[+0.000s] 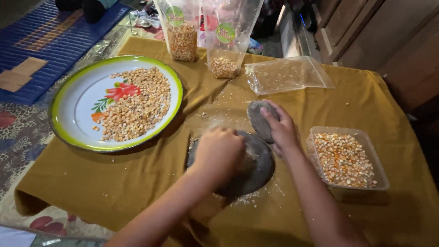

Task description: Crushing dried corn kernels manually using a stone pestle and mortar on a table.

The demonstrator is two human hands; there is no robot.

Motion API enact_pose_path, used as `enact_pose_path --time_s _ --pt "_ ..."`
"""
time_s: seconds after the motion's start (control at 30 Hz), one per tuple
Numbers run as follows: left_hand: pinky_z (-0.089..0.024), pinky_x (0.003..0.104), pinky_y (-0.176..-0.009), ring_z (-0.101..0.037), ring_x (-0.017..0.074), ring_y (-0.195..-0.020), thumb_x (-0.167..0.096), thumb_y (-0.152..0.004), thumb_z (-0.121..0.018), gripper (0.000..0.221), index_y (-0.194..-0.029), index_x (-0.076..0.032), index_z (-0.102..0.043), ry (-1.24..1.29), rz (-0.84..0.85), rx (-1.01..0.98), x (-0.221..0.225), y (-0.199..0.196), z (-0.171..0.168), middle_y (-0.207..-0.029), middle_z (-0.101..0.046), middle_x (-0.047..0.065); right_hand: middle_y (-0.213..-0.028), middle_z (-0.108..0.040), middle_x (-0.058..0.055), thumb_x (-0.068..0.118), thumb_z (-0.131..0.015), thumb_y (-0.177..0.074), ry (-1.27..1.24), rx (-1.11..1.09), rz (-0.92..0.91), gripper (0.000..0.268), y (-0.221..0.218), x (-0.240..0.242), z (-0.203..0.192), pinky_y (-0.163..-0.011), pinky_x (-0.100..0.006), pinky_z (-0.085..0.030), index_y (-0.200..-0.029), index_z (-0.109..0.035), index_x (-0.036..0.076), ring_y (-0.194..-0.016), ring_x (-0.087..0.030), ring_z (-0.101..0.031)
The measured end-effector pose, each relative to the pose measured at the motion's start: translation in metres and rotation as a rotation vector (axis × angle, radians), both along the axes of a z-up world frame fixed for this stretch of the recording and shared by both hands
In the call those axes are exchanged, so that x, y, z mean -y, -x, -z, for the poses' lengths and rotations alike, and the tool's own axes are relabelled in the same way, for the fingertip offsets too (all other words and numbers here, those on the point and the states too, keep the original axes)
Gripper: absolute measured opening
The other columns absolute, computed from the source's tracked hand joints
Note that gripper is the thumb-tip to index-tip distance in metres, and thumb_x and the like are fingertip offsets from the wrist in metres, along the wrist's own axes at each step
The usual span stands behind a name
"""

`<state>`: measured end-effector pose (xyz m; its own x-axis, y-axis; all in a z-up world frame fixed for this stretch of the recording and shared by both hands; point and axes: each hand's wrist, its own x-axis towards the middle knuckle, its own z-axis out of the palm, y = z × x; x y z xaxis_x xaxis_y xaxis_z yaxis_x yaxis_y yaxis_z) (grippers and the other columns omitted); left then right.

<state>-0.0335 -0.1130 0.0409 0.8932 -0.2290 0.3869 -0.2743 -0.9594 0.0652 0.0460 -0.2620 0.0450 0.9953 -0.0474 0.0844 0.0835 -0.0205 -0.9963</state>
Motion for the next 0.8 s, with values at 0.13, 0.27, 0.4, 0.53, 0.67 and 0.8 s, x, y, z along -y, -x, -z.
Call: enact_pose_path --time_s 0.13,0.27,0.4,0.53,0.67,0.8 --pt "-0.055 0.044 -0.056 -0.070 0.0367 -0.067 -0.029 -0.085 -0.069 0.019 -0.081 -0.013 -0.079 0.262 -0.073 -0.218 -0.051 -0.012 -0.013 -0.069 -0.070 0.013 -0.112 -0.069 -0.007 0.032 -0.079 -0.088 0.041 0.003 -0.015 0.044 0.001 0.001 -0.003 -0.087 -0.035 -0.057 -0.129 -0.072 0.020 -0.100 -0.015 -0.063" --pt "-0.057 0.052 -0.070 -0.072 0.0432 -0.078 -0.028 -0.084 -0.066 0.025 -0.096 -0.008 -0.076 0.642 0.116 -0.364 -0.091 -0.032 -0.011 -0.088 -0.076 0.019 -0.121 -0.070 -0.012 0.040 -0.077 -0.090 0.174 0.047 -0.044 0.045 -0.016 0.010 0.016 -0.099 -0.039 -0.052 -0.130 -0.072 0.021 -0.112 -0.021 -0.063" --pt "-0.059 0.050 -0.074 -0.073 0.0404 -0.085 -0.032 -0.090 -0.063 0.024 -0.096 -0.014 -0.077 0.709 0.093 -0.369 -0.108 -0.048 0.019 -0.088 -0.076 0.016 -0.121 -0.069 -0.010 0.038 -0.077 -0.090 0.188 0.025 -0.035 0.045 -0.016 0.008 0.017 -0.100 -0.037 -0.051 -0.132 -0.070 0.021 -0.112 -0.019 -0.062" --pt "-0.057 0.053 -0.078 -0.071 0.0460 -0.091 -0.024 -0.087 -0.064 0.019 -0.098 -0.015 -0.078 0.753 0.140 -0.219 -0.119 -0.054 0.040 -0.088 -0.075 0.019 -0.117 -0.070 -0.010 0.036 -0.085 -0.082 0.223 0.044 -0.056 0.053 -0.024 0.013 0.023 -0.097 -0.037 -0.052 -0.131 -0.071 0.021 -0.107 -0.018 -0.062" --pt "-0.058 0.049 -0.077 -0.072 0.0421 -0.086 -0.025 -0.085 -0.066 0.015 -0.092 -0.017 -0.078 0.733 0.161 -0.169 -0.118 -0.056 0.046 -0.085 -0.075 0.015 -0.116 -0.070 -0.011 0.041 -0.085 -0.080 0.335 0.017 -0.075 0.056 -0.023 0.021 0.011 -0.096 -0.036 -0.050 -0.132 -0.071 0.025 -0.106 -0.021 -0.063" --pt "-0.058 0.048 -0.079 -0.072 0.0399 -0.087 -0.025 -0.085 -0.064 0.016 -0.091 -0.019 -0.078 0.753 0.154 -0.209 -0.118 -0.054 0.051 -0.086 -0.076 0.014 -0.109 -0.071 -0.006 0.041 -0.090 -0.074 0.756 0.189 -0.146 0.058 0.002 0.029 -0.015 -0.092 -0.037 -0.051 -0.129 -0.072 0.035 -0.104 -0.024 -0.069"
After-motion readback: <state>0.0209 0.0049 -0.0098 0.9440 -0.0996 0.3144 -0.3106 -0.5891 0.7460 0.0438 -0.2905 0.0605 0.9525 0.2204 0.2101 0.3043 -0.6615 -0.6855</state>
